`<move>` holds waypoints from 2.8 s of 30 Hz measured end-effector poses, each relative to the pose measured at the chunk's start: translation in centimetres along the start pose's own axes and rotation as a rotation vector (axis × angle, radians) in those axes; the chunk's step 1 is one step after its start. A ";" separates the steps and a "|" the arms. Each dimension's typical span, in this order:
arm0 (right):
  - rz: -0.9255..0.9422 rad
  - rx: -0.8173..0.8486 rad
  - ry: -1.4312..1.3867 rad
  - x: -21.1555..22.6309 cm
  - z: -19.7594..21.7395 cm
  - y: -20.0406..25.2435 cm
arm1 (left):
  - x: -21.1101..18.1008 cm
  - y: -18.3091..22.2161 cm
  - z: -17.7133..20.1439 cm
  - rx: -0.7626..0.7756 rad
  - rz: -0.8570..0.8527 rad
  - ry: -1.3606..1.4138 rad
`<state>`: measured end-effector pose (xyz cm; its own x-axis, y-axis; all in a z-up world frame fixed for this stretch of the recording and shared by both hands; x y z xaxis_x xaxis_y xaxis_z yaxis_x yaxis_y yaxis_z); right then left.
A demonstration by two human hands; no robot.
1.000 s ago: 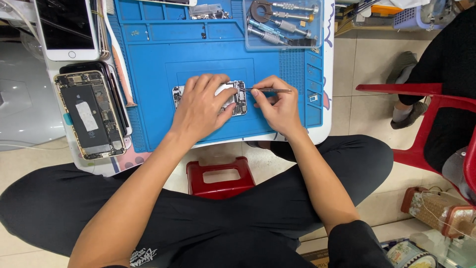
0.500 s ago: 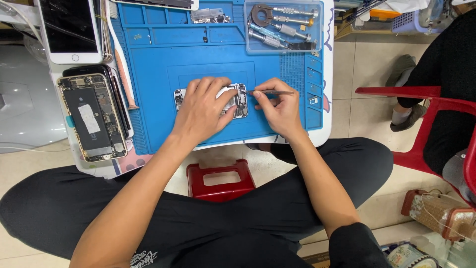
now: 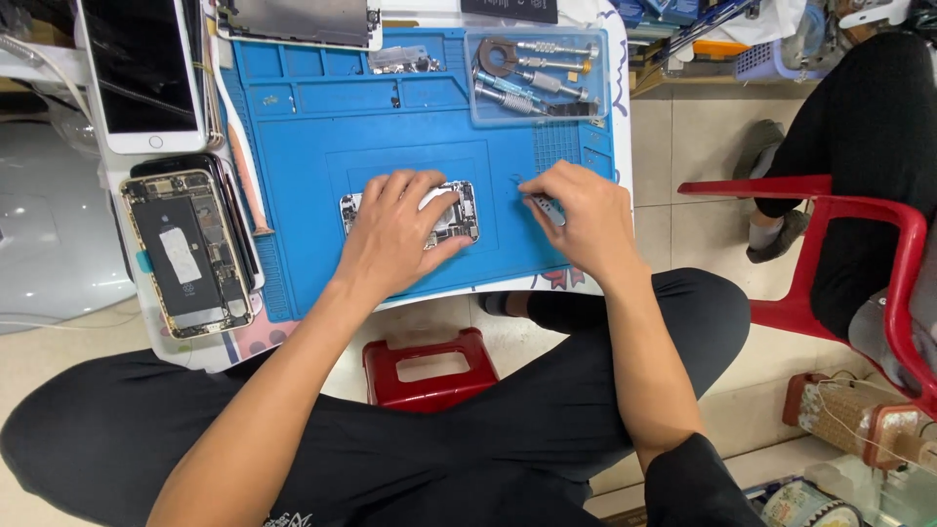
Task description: The person disassembles a smartphone on a blue work mat, using a screwdriver to remove screws and tweezers to handle small internal components. The person removes parts from the phone's chassis and places them on the mat.
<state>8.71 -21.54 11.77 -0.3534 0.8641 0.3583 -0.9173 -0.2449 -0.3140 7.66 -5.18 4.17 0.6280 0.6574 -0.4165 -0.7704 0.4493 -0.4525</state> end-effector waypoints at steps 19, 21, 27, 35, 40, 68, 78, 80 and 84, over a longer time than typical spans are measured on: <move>-0.800 -0.428 -1.687 -10.2 4.1 -4.6 | -0.9 0.3 -0.8 0.051 -0.032 -0.039; -0.062 -0.241 -1.286 -4.8 9.1 -5.1 | 0.0 0.4 -1.0 0.017 0.009 -0.052; 0.011 -0.024 -0.689 0.1 5.3 -1.3 | 0.0 0.0 -1.0 0.060 0.009 -0.089; -0.275 0.127 -0.305 -3.4 -0.8 2.9 | 1.2 -0.6 -0.7 0.112 0.084 0.017; -0.105 0.199 -0.211 -0.5 -0.2 1.5 | 1.9 -0.9 -0.2 0.080 0.066 0.001; -0.181 -0.055 0.255 -12.8 -4.3 -5.7 | 1.1 -0.4 -0.5 0.112 -0.005 0.021; -0.296 -0.249 -0.466 -6.1 -1.0 -1.0 | 1.3 -0.2 -0.9 -0.009 -0.032 -0.067; -0.269 -0.210 -0.417 -4.3 -1.3 -0.5 | 1.3 0.1 -1.2 -0.005 -0.019 -0.054; -0.206 -0.128 -0.252 -2.3 -3.4 -0.8 | 1.4 0.1 -0.6 0.022 -0.021 -0.015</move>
<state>10.89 -21.81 8.20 -0.2122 0.7503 0.6261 -0.9491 -0.0057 -0.3148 8.55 -4.54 3.04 0.6426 0.6563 -0.3954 -0.7593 0.4764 -0.4433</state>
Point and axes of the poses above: each hand's wrist, its own y-axis away from the middle knuckle, its own z-axis out of the back of the hand, x = y × z, the point moved 10 cm from there along -y, towards the middle knuckle, and after that the axes turned 11 degrees about -x, right-handed, at the moved point
